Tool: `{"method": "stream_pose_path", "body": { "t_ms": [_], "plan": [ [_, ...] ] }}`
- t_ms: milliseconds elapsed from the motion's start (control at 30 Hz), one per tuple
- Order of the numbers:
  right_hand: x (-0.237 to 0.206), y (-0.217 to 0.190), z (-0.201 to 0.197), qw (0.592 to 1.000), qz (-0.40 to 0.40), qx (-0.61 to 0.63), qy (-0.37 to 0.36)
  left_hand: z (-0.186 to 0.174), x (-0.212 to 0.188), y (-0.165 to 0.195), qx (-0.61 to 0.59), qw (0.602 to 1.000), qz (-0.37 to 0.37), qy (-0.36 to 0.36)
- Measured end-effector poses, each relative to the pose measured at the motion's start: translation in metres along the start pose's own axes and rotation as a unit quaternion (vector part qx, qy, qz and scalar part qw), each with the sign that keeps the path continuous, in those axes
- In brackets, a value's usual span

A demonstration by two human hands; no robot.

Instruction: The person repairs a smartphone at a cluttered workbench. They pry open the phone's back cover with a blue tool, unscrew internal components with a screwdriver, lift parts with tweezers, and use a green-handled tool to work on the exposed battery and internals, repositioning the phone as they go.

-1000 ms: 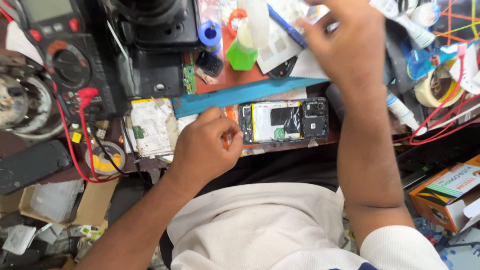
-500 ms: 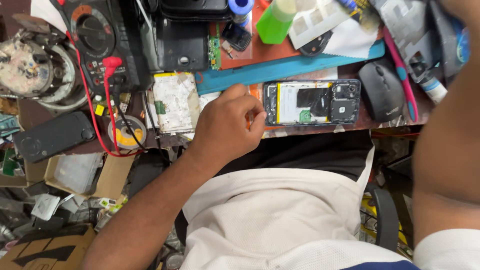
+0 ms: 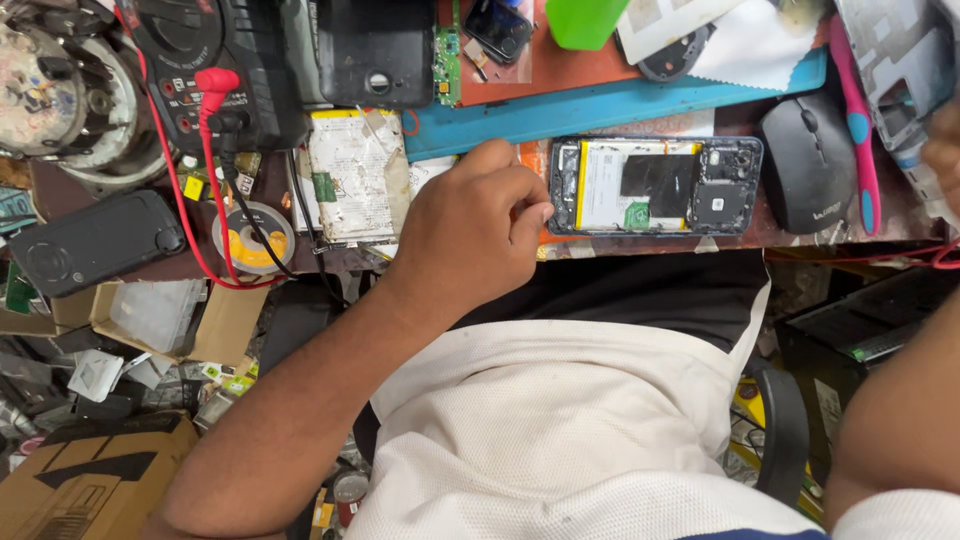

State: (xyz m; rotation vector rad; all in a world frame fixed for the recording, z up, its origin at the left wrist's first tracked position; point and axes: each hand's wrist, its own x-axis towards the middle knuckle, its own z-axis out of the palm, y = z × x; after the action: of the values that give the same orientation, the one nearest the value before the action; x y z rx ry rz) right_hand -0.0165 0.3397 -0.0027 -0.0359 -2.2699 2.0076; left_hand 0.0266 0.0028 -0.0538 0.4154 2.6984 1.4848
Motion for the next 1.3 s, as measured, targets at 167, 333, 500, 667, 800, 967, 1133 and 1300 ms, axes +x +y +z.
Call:
{"method": "stream_pose_path", "body": {
  "t_ms": [167, 333, 500, 667, 800, 967, 1133, 1300],
  "plan": [
    [-0.058, 0.007, 0.013, 0.967, 0.081, 0.207, -0.123, 0.0, 0.001, -0.002, -0.012, 1.0, -0.014, -0.009],
    [-0.073, 0.025, 0.049, 0.985, 0.038, 0.074, -0.151, 0.002, 0.0, -0.005, -0.01, 1.0, 0.002, -0.002],
    [-0.061, 0.031, 0.097, 0.983, -0.004, -0.04, -0.181, 0.004, -0.001, -0.009, -0.011, 1.0, 0.011, 0.01],
    [-0.04, 0.028, 0.114, 0.973, -0.002, -0.043, -0.227, 0.004, 0.0, -0.014, -0.013, 1.0, 0.008, 0.004],
    [-0.036, 0.029, 0.116, 0.969, -0.021, -0.063, -0.239, 0.004, 0.001, -0.017, -0.016, 1.0, 0.006, 0.001],
    [-0.037, 0.032, 0.116, 0.966, -0.039, -0.084, -0.242, 0.005, 0.0, -0.018, -0.015, 1.0, 0.013, 0.011],
    [-0.035, 0.033, 0.112, 0.962, -0.036, -0.08, -0.259, 0.006, 0.0, -0.018, -0.013, 1.0, 0.008, 0.004],
    [-0.033, 0.028, 0.111, 0.957, -0.027, -0.086, -0.277, 0.007, 0.001, -0.019, -0.013, 1.0, 0.005, -0.004]
  ]
}}
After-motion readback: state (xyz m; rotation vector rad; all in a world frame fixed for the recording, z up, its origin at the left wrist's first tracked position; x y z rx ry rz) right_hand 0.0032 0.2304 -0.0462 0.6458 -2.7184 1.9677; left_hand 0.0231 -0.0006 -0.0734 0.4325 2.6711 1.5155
